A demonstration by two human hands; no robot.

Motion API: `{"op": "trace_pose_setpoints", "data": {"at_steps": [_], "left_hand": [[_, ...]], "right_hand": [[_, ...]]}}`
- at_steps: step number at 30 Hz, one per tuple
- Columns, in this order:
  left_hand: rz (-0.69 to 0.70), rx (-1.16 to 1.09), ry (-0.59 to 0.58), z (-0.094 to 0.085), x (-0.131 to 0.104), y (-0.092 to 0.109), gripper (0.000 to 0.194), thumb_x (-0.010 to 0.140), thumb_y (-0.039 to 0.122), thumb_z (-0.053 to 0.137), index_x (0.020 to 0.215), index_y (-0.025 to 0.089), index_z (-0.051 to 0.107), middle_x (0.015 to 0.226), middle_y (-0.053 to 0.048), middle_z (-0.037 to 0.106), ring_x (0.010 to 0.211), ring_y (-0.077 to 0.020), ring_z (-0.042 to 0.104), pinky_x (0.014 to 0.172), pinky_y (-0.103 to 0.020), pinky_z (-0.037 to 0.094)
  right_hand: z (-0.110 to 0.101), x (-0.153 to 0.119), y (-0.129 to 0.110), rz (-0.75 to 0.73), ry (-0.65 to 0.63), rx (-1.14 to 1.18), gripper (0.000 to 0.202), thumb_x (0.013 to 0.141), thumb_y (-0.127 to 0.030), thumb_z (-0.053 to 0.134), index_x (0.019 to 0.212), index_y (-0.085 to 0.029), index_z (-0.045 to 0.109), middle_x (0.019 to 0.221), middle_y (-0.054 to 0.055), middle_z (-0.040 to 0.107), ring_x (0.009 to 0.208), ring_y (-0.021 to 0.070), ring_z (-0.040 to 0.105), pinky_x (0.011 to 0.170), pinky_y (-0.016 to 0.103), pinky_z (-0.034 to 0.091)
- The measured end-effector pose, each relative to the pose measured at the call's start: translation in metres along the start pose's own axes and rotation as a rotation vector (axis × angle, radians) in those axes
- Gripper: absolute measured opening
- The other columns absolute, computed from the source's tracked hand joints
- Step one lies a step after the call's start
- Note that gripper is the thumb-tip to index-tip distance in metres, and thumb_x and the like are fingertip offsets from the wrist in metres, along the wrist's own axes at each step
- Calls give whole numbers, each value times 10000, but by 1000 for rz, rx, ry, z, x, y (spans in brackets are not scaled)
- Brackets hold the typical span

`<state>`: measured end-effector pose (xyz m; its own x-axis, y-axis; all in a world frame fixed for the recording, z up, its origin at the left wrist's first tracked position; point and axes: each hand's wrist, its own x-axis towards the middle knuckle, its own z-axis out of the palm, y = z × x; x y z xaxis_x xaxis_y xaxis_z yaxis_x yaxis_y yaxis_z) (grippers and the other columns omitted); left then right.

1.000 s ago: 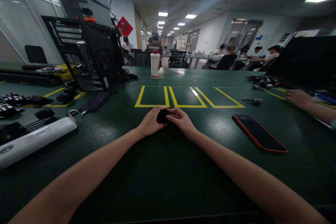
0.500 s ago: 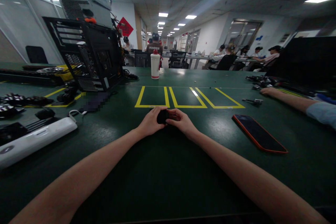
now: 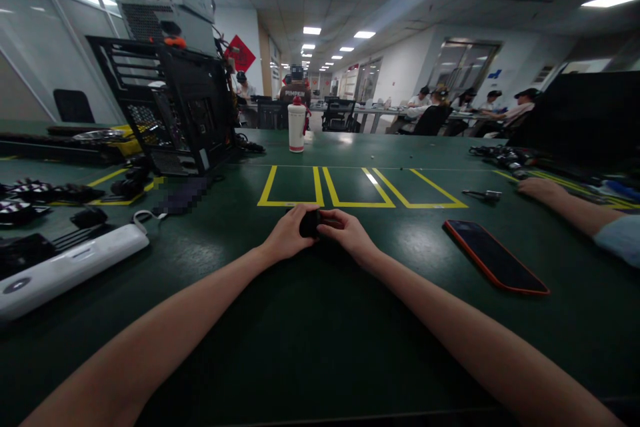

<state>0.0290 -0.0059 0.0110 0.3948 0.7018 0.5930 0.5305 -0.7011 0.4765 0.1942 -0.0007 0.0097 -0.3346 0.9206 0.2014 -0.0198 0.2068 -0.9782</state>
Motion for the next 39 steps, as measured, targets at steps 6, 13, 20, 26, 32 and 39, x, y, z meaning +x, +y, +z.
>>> {"op": "trace_pose_setpoints", "data": {"at_steps": [6,13,20,26,32,39], "left_hand": [[-8,6,-9,-1,0,2,578,603,148,646,1120,215,396,1089,-33,501,1027,-205,485,889,-367,388],[-2,10,-8,0,1,1,583,599,152,651,1119,214,397,1091,-36,505,1026,-207,486,889,-368,387],[-2,11,-10,0,1,0,579,596,143,648,1114,208,397,1086,-35,503,1025,-200,484,891,-358,385],[-3,13,-16,-1,1,0,574,599,146,647,1112,211,397,1087,-37,501,1024,-205,484,891,-371,384],[-12,2,-22,-1,1,1,569,607,150,642,1117,212,398,1088,-41,502,1030,-207,483,889,-376,385],[-6,9,-17,-1,1,1,565,605,147,643,1111,212,400,1082,-34,504,1019,-204,488,882,-370,390]], "right_hand": [[0,-1,5,-90,13,-37,280,661,-250,615,927,-181,558,954,39,608,899,153,576,849,332,436],[1,1,4,-63,57,-73,251,672,-273,605,902,-190,551,924,33,602,884,149,564,833,343,438],[0,0,0,-11,1,-3,318,634,-196,629,940,-161,551,969,55,602,907,165,576,869,364,423],[0,-3,-1,-62,-14,19,310,619,-198,641,910,-182,534,979,32,581,905,156,571,837,339,448],[2,0,0,-60,68,-46,232,657,-257,615,866,-185,545,922,32,591,879,145,564,838,347,437],[0,1,3,-19,-18,15,327,642,-205,623,959,-190,543,980,38,592,916,159,570,851,349,443]]}}
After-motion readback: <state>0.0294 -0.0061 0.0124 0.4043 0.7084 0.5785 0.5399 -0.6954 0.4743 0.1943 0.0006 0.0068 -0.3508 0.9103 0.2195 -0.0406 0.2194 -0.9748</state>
